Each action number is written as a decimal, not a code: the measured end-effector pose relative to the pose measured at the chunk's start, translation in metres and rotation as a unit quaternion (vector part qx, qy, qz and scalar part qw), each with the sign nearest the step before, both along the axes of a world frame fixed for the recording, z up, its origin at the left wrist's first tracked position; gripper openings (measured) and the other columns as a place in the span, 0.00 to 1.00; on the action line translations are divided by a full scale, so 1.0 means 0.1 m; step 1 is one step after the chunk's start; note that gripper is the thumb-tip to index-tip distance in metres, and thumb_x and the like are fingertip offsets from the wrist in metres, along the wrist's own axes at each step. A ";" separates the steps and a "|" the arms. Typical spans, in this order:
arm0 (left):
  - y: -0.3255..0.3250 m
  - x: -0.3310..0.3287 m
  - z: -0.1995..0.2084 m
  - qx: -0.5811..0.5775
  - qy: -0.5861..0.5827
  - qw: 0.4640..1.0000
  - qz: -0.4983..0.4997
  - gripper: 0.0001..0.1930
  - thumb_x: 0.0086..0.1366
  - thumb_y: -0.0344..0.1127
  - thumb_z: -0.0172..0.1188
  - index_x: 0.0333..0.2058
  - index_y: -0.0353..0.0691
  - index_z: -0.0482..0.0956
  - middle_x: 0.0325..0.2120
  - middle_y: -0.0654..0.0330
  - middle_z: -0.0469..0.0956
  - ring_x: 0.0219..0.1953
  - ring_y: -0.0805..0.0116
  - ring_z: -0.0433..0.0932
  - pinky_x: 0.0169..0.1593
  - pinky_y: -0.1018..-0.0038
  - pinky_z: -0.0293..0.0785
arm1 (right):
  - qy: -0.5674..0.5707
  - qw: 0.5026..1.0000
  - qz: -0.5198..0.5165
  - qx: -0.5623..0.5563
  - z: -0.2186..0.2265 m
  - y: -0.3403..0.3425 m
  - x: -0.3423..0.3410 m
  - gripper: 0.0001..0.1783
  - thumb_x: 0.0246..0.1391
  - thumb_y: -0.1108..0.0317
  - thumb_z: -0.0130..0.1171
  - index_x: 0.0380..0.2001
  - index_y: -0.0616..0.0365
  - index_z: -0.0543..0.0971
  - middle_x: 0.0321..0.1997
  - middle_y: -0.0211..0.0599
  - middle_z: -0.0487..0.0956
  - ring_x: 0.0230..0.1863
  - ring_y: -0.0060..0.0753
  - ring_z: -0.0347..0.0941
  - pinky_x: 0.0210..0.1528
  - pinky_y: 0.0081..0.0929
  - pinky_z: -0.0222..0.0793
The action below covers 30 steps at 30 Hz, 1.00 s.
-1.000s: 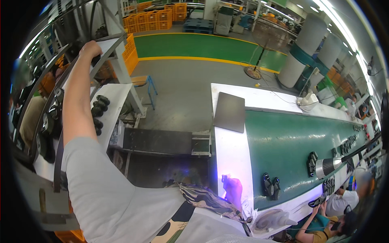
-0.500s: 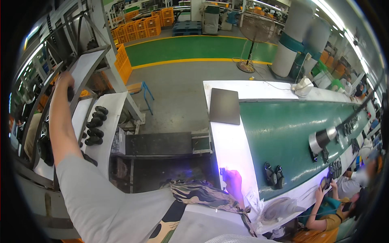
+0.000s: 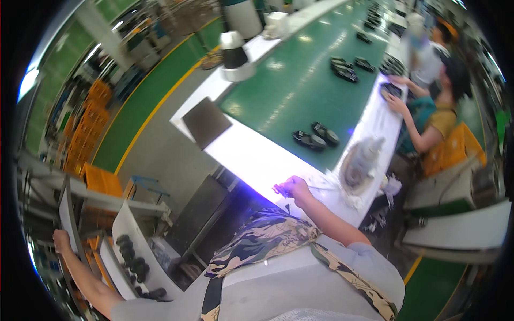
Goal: Applying glue or sealant to the edges of shoes on an assembly line.
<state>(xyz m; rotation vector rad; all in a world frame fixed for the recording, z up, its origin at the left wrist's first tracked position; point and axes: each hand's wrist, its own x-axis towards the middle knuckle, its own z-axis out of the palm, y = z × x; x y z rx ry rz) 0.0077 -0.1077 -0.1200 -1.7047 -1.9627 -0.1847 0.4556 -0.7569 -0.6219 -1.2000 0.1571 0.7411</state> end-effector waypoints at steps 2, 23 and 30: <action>-0.10 0.66 -0.09 0.013 0.000 0.995 -0.099 0.22 0.65 0.42 0.49 0.55 0.42 0.76 0.56 0.48 0.75 0.56 0.45 0.75 0.56 0.53 0.72 | 0.018 1.000 -0.020 -0.004 0.01 -0.25 -0.02 0.09 0.56 0.73 0.62 0.33 0.60 0.71 0.38 0.49 0.83 0.36 0.40 0.84 0.35 0.29 0.79; -4.69 5.84 -5.35 -0.829 -0.337 0.377 -0.237 0.33 0.66 0.57 0.58 0.58 0.35 0.68 0.50 0.46 0.76 0.47 0.55 0.79 0.45 0.62 0.78 | 0.032 0.910 -0.407 0.072 0.00 -2.03 -1.03 0.11 0.50 0.71 0.67 0.33 0.55 0.74 0.27 0.30 0.78 0.24 0.25 0.74 0.25 0.23 0.70; -5.52 6.60 -6.28 -0.909 -0.361 0.191 -0.088 0.41 0.64 0.59 0.60 0.64 0.36 0.58 0.55 0.36 0.67 0.54 0.43 0.73 0.58 0.55 0.71 | 0.050 0.835 -0.545 0.049 0.05 -1.90 -1.41 0.06 0.56 0.74 0.61 0.31 0.55 0.73 0.28 0.29 0.76 0.29 0.26 0.74 0.29 0.27 0.70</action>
